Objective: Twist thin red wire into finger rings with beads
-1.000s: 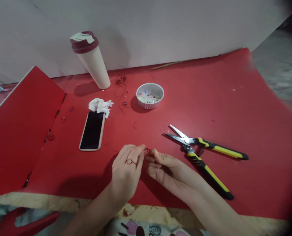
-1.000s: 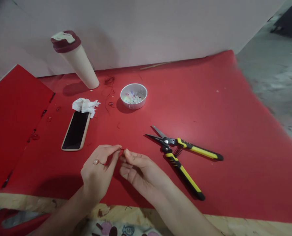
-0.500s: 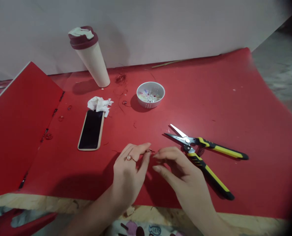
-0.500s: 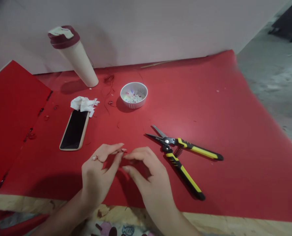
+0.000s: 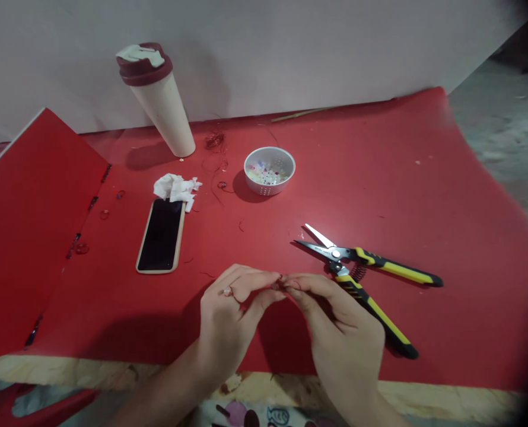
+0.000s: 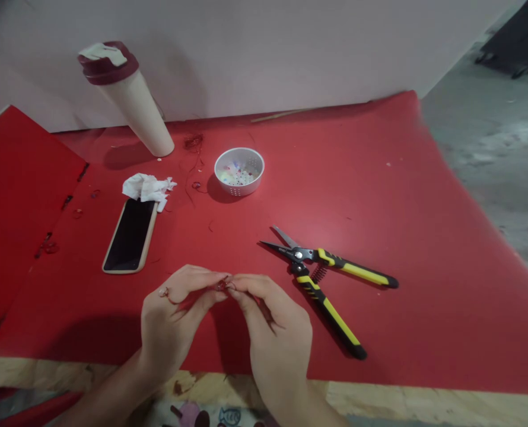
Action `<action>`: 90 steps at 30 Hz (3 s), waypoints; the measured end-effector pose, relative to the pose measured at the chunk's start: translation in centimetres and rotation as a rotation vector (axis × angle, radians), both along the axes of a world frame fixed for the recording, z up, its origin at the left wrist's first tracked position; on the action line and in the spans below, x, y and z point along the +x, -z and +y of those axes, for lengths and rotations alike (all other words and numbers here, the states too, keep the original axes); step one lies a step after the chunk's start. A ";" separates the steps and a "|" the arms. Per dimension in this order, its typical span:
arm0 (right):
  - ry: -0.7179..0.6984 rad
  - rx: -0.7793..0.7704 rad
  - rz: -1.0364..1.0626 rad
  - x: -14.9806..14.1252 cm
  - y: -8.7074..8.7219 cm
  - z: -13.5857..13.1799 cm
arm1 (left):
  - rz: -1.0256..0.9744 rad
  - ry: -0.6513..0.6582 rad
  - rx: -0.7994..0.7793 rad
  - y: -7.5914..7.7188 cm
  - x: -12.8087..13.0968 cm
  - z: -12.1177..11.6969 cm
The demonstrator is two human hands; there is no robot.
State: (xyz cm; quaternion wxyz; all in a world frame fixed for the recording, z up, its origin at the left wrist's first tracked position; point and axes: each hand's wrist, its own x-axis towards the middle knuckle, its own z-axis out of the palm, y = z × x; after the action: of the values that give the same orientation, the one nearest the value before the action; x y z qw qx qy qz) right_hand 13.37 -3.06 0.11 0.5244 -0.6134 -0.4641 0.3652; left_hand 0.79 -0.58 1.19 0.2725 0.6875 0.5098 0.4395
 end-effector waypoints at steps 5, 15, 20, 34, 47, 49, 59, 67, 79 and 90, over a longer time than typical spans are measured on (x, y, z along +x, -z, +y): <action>-0.093 -0.063 0.201 0.4 -0.6 0.7 | -0.281 0.095 -0.285 0.3 -0.5 0.4; -0.232 0.094 0.114 1.5 -0.5 0.9 | -0.393 0.203 -0.364 0.0 -0.7 0.6; -0.248 0.066 0.196 1.5 0.1 1.0 | -0.530 0.333 -0.567 0.1 -0.7 0.8; -0.322 0.235 -0.308 1.5 -1.0 1.0 | -0.646 0.178 -0.733 -0.1 -0.3 0.3; -0.239 0.503 -0.592 1.2 -2.3 1.0 | -0.597 0.075 -0.699 -0.4 -0.3 -0.1; -0.227 0.548 -0.612 1.3 -2.4 1.0 | -0.590 0.092 -0.706 -0.6 -0.3 -0.2; -0.360 0.606 -0.876 2.5 -2.3 0.0 | -0.337 0.031 -0.613 -0.1 0.0 -0.2; -0.450 0.447 -0.643 1.9 -2.2 1.0 | -0.667 -0.077 -0.757 0.5 -0.1 0.9; -0.248 -0.013 -0.153 1.2 -0.9 1.0 | -0.768 -0.117 -0.881 0.5 0.2 1.4; -0.331 -0.165 0.045 1.3 -1.2 1.4 | -0.788 0.059 -0.826 1.6 0.1 1.2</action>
State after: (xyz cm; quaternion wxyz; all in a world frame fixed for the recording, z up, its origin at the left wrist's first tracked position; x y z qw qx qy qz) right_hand 14.68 -1.64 1.28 0.4153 -0.5613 -0.5152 0.4971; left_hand 0.93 0.60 -0.36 0.7003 0.3220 0.4800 0.4190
